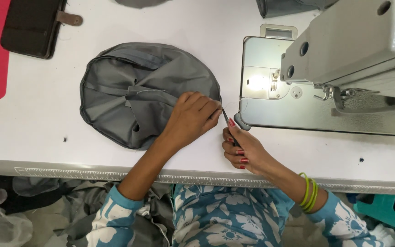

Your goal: Sew and assemble the components of a grey fabric cap using an industrial sewing machine.

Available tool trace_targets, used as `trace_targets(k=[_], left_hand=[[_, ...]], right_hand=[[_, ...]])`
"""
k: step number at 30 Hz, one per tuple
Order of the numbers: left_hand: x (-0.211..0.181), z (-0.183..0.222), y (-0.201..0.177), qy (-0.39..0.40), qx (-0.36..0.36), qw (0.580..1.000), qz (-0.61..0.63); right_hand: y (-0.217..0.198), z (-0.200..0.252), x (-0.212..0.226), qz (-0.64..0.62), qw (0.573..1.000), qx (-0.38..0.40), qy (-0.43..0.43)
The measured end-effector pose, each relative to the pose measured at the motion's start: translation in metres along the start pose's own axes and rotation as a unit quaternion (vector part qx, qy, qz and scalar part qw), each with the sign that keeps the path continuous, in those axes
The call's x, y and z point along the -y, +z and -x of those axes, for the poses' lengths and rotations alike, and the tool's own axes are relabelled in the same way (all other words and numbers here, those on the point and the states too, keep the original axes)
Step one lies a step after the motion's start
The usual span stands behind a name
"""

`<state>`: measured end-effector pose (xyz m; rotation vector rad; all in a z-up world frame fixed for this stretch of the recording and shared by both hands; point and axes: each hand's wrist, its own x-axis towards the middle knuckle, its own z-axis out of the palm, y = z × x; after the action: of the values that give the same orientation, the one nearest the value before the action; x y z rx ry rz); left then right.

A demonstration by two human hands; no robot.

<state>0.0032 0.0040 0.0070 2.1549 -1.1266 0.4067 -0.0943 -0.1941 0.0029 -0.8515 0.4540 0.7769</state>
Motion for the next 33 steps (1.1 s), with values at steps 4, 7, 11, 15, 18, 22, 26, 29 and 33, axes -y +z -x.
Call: trace_targets(k=[4,7,11,15,18,22,26,29,33], left_hand=[[0.000,0.000,-0.003,0.004,0.003,1.000,0.003],[0.000,0.000,-0.004,0.011,0.001,1.000,0.006],[-0.001,-0.002,-0.009,-0.063,0.010,0.993,0.098],[-0.001,-0.013,-0.020,-0.148,0.058,0.954,0.254],[0.008,-0.017,-0.017,-0.141,0.155,0.928,0.309],[0.022,-0.032,-0.007,-0.064,0.212,0.903,0.368],[0.030,-0.043,0.012,-0.052,0.269,0.830,0.486],[0.028,-0.041,0.021,-0.082,0.264,0.812,0.514],[0.026,-0.032,0.029,-0.121,0.243,0.831,0.486]], right_hand=[[-0.004,-0.010,0.000,0.008,1.000,0.024,-0.018],[-0.005,-0.011,0.001,0.021,0.998,0.044,-0.037],[-0.006,-0.008,0.001,0.017,0.996,0.077,-0.052],[-0.021,-0.008,0.000,-0.004,0.988,0.146,-0.051],[-0.028,-0.005,0.003,0.015,0.979,0.197,-0.053],[-0.033,-0.002,0.007,0.042,0.973,0.218,-0.063],[-0.045,-0.002,0.005,0.046,0.969,0.223,-0.100],[-0.048,-0.003,0.003,0.041,0.966,0.220,-0.132],[-0.049,-0.007,-0.001,0.017,0.969,0.197,-0.146]])
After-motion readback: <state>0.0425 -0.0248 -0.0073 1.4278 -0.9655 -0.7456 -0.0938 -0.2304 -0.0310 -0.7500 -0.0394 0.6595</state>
